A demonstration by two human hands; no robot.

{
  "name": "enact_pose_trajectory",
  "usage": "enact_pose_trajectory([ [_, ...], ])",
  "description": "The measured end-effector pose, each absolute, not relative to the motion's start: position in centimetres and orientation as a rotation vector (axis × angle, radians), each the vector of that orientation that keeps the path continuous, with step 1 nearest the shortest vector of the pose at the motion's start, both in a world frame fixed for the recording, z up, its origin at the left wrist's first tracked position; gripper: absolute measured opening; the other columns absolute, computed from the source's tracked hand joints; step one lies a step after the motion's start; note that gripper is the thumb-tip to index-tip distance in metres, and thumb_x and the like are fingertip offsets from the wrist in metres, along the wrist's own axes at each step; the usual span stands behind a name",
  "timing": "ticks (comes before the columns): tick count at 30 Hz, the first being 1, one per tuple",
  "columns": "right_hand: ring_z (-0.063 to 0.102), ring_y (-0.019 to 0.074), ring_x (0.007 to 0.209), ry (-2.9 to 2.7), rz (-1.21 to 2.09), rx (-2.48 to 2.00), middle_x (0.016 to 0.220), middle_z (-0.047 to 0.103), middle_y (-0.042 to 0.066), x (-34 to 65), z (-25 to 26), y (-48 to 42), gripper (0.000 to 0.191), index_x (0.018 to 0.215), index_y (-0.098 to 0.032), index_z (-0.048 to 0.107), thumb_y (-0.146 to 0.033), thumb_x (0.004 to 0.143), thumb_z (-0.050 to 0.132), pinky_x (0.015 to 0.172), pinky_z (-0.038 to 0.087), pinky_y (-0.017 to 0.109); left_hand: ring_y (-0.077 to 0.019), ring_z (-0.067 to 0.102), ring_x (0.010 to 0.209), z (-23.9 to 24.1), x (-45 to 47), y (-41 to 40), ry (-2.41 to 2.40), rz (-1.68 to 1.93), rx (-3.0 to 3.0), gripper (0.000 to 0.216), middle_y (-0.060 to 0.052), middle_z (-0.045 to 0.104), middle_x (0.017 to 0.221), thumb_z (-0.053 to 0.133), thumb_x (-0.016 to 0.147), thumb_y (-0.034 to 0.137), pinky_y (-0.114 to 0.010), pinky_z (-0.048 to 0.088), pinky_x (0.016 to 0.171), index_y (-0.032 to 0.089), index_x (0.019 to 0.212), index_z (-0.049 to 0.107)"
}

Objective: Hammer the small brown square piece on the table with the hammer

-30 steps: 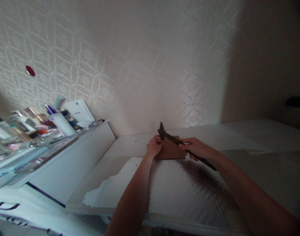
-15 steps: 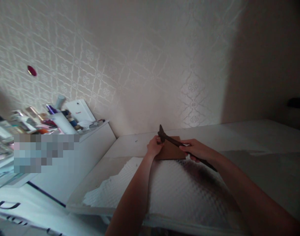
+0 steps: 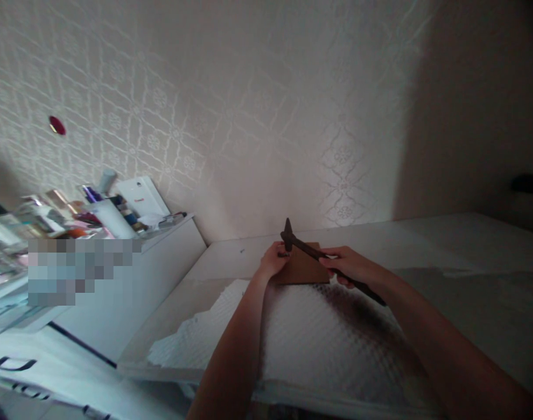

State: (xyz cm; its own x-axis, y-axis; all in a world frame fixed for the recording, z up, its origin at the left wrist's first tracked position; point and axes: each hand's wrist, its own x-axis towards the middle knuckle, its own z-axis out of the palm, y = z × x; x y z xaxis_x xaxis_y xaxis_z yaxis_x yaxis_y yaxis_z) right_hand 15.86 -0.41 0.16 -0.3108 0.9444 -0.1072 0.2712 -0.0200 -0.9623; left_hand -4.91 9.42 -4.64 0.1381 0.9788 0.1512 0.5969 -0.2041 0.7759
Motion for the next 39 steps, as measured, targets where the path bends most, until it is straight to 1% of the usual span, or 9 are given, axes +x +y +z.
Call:
enact_pose_trajectory([
  [7, 0.037, 0.0031, 0.032, -1.610, 1.359, -1.290, 0.055, 0.042, -0.006, 15.82, 0.26, -0.47, 0.038, 0.120, -0.015, 0.053, -0.024, 0.084, 0.044, 0.030, 0.025, 0.016, -0.0182, 0.061, 0.095, -4.80, -5.07, 9.64, 1.483, 0.894, 1.896, 0.046, -0.004, 0.069, 0.095, 0.065, 0.067, 0.007, -0.031, 0.044, 0.088, 0.019, 0.110, 0.055],
  [14, 0.038, 0.0034, 0.034, -1.632, 1.377, -1.271, 0.056, 0.042, -0.005, 15.81, 0.48, -0.67, 0.034, 0.115, -0.014, 0.054, -0.026, 0.085, 0.043, 0.031, 0.027, 0.016, -0.0192, 0.062, 0.094, -5.19, -5.13, 9.94, 1.461, 0.902, 1.896, 0.047, -0.004, 0.069, 0.095, 0.065, 0.068, 0.008, -0.032, 0.044, 0.088, 0.021, 0.111, 0.055],
  [23, 0.036, 0.0035, 0.033, -1.624, 1.381, -1.277, 0.056, 0.044, -0.005, 15.94, 0.54, -0.58, 0.039, 0.121, -0.015, 0.052, -0.027, 0.085, 0.044, 0.031, 0.026, 0.017, -0.0183, 0.062, 0.094, -4.87, -4.92, 9.77, 1.483, 0.890, 1.896, 0.046, -0.005, 0.069, 0.096, 0.065, 0.067, 0.006, -0.032, 0.044, 0.087, 0.018, 0.111, 0.055],
  [28, 0.037, 0.0031, 0.034, -1.608, 1.371, -1.351, 0.055, 0.047, -0.004, 15.90, 0.64, -0.64, 0.041, 0.121, -0.016, 0.053, -0.031, 0.083, 0.049, 0.032, 0.026, 0.016, -0.0194, 0.062, 0.094, -4.52, -4.80, 9.42, 1.520, 0.886, 1.872, 0.046, -0.004, 0.069, 0.094, 0.066, 0.067, 0.009, -0.032, 0.044, 0.088, 0.020, 0.110, 0.056],
  [34, 0.036, 0.0030, 0.033, -1.588, 1.387, -1.316, 0.055, 0.044, -0.005, 15.84, 0.53, -0.63, 0.038, 0.122, -0.016, 0.052, -0.027, 0.085, 0.046, 0.031, 0.024, 0.016, -0.0188, 0.061, 0.096, -4.46, -4.74, 9.38, 1.503, 0.888, 1.875, 0.045, -0.004, 0.069, 0.097, 0.066, 0.066, 0.008, -0.032, 0.044, 0.089, 0.020, 0.108, 0.057],
  [39, 0.038, 0.0034, 0.034, -1.602, 1.392, -1.287, 0.057, 0.044, -0.005, 15.92, 0.44, -0.53, 0.036, 0.118, -0.013, 0.052, -0.025, 0.086, 0.043, 0.031, 0.027, 0.017, -0.0186, 0.060, 0.098, -4.44, -4.79, 9.44, 1.520, 0.886, 1.890, 0.045, -0.003, 0.068, 0.099, 0.067, 0.065, 0.009, -0.032, 0.043, 0.090, 0.020, 0.108, 0.057],
])
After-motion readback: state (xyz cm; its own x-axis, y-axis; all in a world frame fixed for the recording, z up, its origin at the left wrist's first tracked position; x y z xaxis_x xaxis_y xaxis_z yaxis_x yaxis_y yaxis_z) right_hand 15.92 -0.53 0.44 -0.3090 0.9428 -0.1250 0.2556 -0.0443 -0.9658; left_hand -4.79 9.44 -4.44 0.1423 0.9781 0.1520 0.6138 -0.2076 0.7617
